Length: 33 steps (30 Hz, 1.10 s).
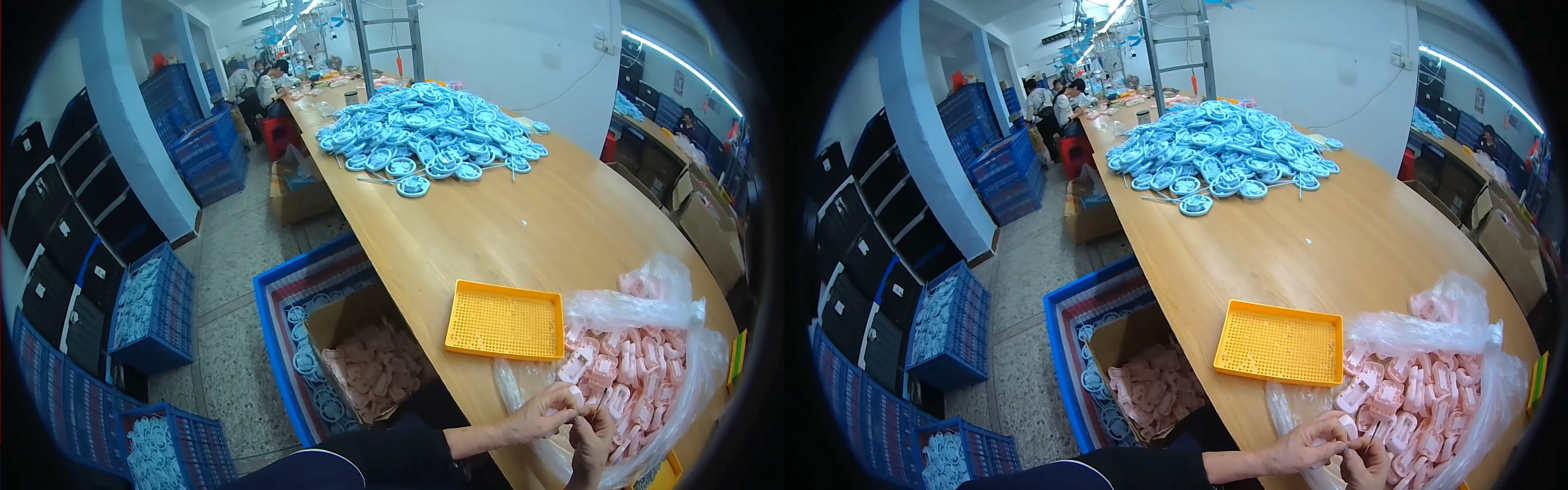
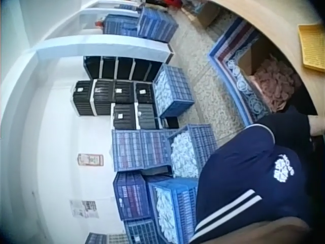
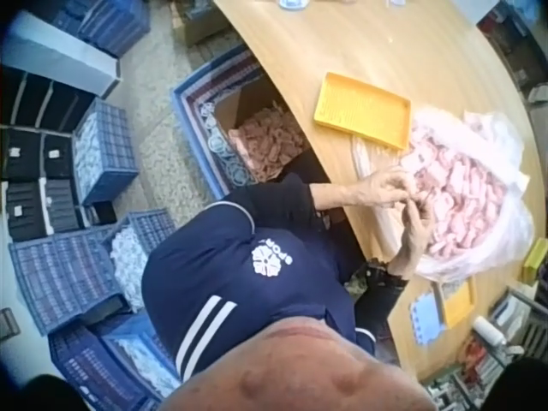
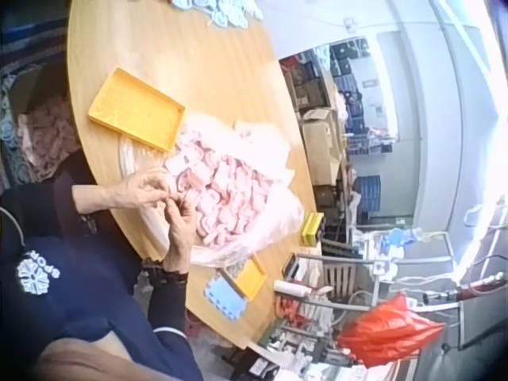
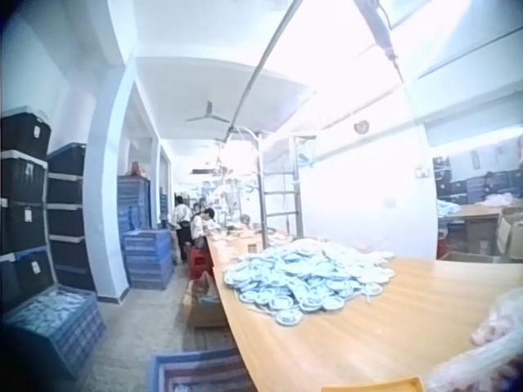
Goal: Manually assembling small pink plastic housing components using a small probe tool to seat internal parts.
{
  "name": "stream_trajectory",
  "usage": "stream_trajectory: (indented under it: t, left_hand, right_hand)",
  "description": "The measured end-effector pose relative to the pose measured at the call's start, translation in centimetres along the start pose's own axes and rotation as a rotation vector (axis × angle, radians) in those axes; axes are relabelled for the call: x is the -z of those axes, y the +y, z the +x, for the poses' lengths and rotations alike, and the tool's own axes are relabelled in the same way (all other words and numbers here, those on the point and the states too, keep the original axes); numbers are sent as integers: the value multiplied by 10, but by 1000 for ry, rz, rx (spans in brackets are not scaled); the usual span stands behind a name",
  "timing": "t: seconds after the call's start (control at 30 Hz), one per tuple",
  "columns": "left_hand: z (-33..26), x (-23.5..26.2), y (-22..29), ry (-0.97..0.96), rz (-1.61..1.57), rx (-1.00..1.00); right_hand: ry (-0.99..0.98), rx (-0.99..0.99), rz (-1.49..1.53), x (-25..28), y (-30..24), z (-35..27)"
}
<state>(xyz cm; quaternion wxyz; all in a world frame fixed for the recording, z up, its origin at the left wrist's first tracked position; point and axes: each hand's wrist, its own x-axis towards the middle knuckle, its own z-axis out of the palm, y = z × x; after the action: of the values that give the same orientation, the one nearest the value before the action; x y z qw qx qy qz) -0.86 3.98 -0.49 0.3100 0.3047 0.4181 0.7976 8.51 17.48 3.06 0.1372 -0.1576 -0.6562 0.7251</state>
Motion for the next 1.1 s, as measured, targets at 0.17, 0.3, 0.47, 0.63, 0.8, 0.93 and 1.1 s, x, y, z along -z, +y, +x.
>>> stream_trajectory:
  t: [0.17,0.3,0.47,0.63,0.8,0.93,1.1]
  left_hand:
    - [-5,0,-6,28,60,-75]
    - [-9,-4,5,17,70,-59]
    - [-9,-7,-4,15,276,-224]
    - [-11,-3,22,-36,125,42]
    - [-9,7,40,25,-266,261]
    - [-11,5,32,-35,-363,358]
    - [-16,8,26,-51,-417,384]
  right_hand:
    - [17,17,-23,-1,6,-2]
    - [-14,23,0,-1,3,-7]
    - [-43,5,-94,1,-8,-16]
    - [-39,-14,-338,-15,-31,-13]
    - [-93,213,-538,-11,-35,7]
    - [-24,296,-550,-4,-23,4]
    - [-41,380,-806,-9,-26,0]
